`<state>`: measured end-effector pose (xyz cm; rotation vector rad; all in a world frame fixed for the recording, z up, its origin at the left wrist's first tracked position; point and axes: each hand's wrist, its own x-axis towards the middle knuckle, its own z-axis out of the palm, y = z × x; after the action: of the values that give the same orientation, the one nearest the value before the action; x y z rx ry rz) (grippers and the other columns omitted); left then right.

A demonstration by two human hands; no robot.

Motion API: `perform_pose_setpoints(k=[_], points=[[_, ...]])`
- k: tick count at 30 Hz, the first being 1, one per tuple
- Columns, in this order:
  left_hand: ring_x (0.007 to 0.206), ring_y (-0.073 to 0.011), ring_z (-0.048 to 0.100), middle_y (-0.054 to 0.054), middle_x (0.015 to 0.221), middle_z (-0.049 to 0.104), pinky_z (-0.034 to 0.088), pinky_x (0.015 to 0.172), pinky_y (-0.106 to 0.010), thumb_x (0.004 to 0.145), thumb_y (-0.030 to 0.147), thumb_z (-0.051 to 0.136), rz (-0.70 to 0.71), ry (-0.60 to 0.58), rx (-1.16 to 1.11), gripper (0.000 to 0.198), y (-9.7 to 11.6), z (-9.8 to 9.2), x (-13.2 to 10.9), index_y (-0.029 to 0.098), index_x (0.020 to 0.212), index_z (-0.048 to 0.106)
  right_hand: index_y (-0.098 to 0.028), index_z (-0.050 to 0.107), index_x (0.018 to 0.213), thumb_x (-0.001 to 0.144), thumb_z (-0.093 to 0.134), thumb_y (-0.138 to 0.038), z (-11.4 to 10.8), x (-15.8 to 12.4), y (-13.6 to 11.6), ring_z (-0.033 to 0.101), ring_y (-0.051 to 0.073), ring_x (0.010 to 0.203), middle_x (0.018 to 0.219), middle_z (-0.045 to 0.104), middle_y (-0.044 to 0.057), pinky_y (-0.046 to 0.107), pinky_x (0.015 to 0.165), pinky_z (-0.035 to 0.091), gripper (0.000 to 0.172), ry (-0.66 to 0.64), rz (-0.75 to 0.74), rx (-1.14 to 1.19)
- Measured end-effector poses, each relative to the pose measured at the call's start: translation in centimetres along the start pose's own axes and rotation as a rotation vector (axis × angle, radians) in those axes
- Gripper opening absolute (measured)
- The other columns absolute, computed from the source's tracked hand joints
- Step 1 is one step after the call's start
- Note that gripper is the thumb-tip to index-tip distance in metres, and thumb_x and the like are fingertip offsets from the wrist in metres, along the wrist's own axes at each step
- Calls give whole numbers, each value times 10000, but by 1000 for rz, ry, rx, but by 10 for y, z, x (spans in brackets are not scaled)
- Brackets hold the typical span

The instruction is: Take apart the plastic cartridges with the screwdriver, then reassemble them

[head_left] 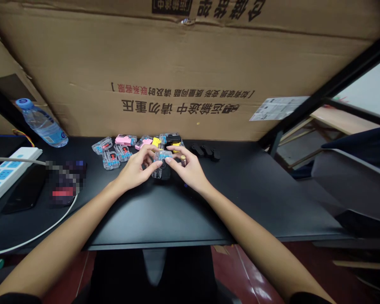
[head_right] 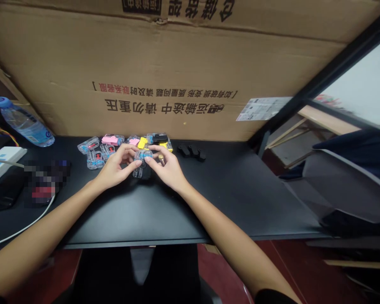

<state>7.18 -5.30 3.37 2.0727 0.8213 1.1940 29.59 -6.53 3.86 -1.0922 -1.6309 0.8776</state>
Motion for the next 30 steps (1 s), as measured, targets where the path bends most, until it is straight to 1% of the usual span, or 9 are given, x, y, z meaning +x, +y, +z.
perform_pose_setpoints(k=[5,8,11,14,20,23,26,28,30], points=[[881,-182,686,-47,1040,680,564,778,-293,1027,345,681,-96,2,-62,518,0,0,2,249,1509,516,-218,723,1333,888,832,-476,2,1,4,746,268,1051,1243,796,107,408,906,597,526,-92,-47,42],[953,-212,704,-60,1047,689,587,841,-321,1019,383,685,-147,8,-86,444,0,0,3,232,1433,622,-209,734,1307,896,819,-485,1,2,9,723,235,905,1077,798,82,402,851,587,503,-79,-27,20],[876,-197,716,-55,1041,681,608,791,-311,995,430,715,-226,34,-185,409,-1,0,4,221,1345,677,-196,651,1438,886,829,-474,0,1,10,601,174,691,829,699,5,352,712,537,643,-112,2,-17],[801,-171,706,-52,1058,672,613,733,-296,969,457,746,-288,81,-277,455,-3,-2,6,223,1354,681,-202,538,1548,874,832,-428,-1,-2,6,516,148,632,766,612,-41,319,654,478,769,-187,-2,5],[807,-178,697,-63,1048,722,618,743,-310,936,496,791,-339,76,-271,527,-9,-14,11,206,1372,731,-233,656,1370,882,788,-401,-12,4,-8,582,155,672,769,636,-32,314,680,487,533,-61,37,107],[785,-205,716,-70,976,748,627,706,-336,1022,513,664,-362,16,-225,480,-10,-17,10,188,1370,728,-220,718,1201,879,767,-408,-17,7,-12,434,105,493,594,508,-92,288,584,457,376,13,155,236],[833,-232,744,-95,1021,759,654,810,-422,1107,380,472,-221,17,56,393,-8,-22,7,178,1335,720,-216,726,1076,848,785,-410,-18,6,-15,222,62,403,500,342,-142,233,440,280,305,35,313,367],[1138,-284,739,-129,1283,731,609,1038,-502,1067,263,519,-10,-30,283,380,-4,-26,5,211,1410,675,-214,713,1028,807,818,-414,-16,5,-18,208,46,396,525,402,-126,217,408,164,316,29,388,427],[1407,-322,619,-142,1506,634,509,1204,-543,986,219,660,181,-147,357,543,0,-29,5,251,1524,594,-211,698,997,777,840,-416,-15,4,-20,235,38,395,575,498,-91,211,403,114,332,15,431,451]])
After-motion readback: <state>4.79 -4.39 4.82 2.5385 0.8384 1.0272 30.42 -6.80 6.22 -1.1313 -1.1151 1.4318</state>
